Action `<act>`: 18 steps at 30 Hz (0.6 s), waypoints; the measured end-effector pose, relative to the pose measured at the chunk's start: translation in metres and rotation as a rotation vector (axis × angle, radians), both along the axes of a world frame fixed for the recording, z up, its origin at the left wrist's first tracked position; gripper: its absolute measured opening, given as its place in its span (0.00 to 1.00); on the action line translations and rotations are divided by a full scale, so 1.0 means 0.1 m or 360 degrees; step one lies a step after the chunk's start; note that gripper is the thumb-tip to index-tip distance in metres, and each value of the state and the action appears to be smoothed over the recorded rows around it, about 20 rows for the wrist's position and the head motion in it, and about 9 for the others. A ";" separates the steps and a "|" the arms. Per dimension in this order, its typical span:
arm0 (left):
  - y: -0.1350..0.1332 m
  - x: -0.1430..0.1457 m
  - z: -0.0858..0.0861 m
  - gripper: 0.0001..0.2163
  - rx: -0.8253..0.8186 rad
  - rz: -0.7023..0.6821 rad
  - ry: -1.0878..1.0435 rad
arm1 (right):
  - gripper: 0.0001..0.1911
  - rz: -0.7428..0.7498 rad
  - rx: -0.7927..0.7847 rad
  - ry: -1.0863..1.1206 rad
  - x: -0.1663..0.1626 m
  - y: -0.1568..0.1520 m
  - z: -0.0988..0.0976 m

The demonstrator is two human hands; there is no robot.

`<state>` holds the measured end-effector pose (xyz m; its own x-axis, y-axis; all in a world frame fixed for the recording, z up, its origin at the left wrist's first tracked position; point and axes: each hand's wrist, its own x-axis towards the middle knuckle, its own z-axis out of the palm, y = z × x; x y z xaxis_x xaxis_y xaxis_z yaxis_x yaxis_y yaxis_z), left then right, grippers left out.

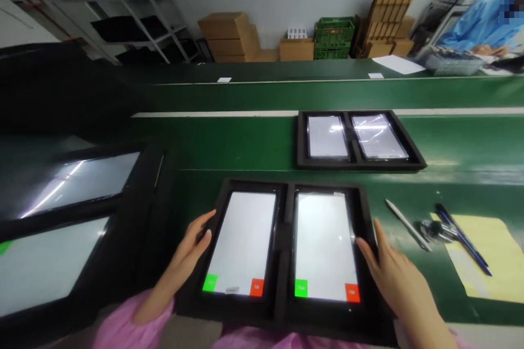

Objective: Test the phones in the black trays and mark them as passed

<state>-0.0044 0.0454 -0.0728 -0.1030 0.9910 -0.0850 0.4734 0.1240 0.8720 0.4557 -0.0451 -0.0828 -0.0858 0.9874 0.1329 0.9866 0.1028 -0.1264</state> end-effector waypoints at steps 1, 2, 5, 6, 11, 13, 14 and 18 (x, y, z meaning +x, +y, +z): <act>0.00 0.02 0.00 0.34 -0.0023 0.0024 0.0010 | 0.23 -0.0073 0.0175 0.0046 -0.03 0.13 0.02; 0.00 0.04 -0.01 0.35 -0.0069 0.0070 0.0001 | 0.23 -0.0135 0.0320 0.0119 -0.05 0.29 0.02; 0.01 0.10 -0.01 0.36 -0.0212 0.0223 -0.0095 | 0.22 -0.0136 0.0393 0.0255 -0.09 0.80 -0.02; 0.01 0.11 -0.01 0.36 -0.0222 0.0246 -0.0122 | 0.21 -0.0132 0.0387 0.0272 -0.08 0.95 -0.06; -0.02 0.16 0.00 0.34 -0.0116 0.0245 -0.0072 | 0.19 -0.0091 0.0376 0.0343 -0.05 1.31 -0.18; -0.03 0.18 0.00 0.33 -0.0008 0.0268 0.0007 | 0.18 -0.0076 0.0376 0.0367 -0.05 1.33 -0.18; -0.03 0.19 0.00 0.32 0.0048 0.0286 0.0044 | 0.17 -0.0076 0.0373 0.0375 -0.04 1.32 -0.17; -0.07 0.31 0.10 0.22 0.0419 0.0281 0.0236 | 0.14 -0.0097 0.0317 0.0399 -0.02 1.31 -0.11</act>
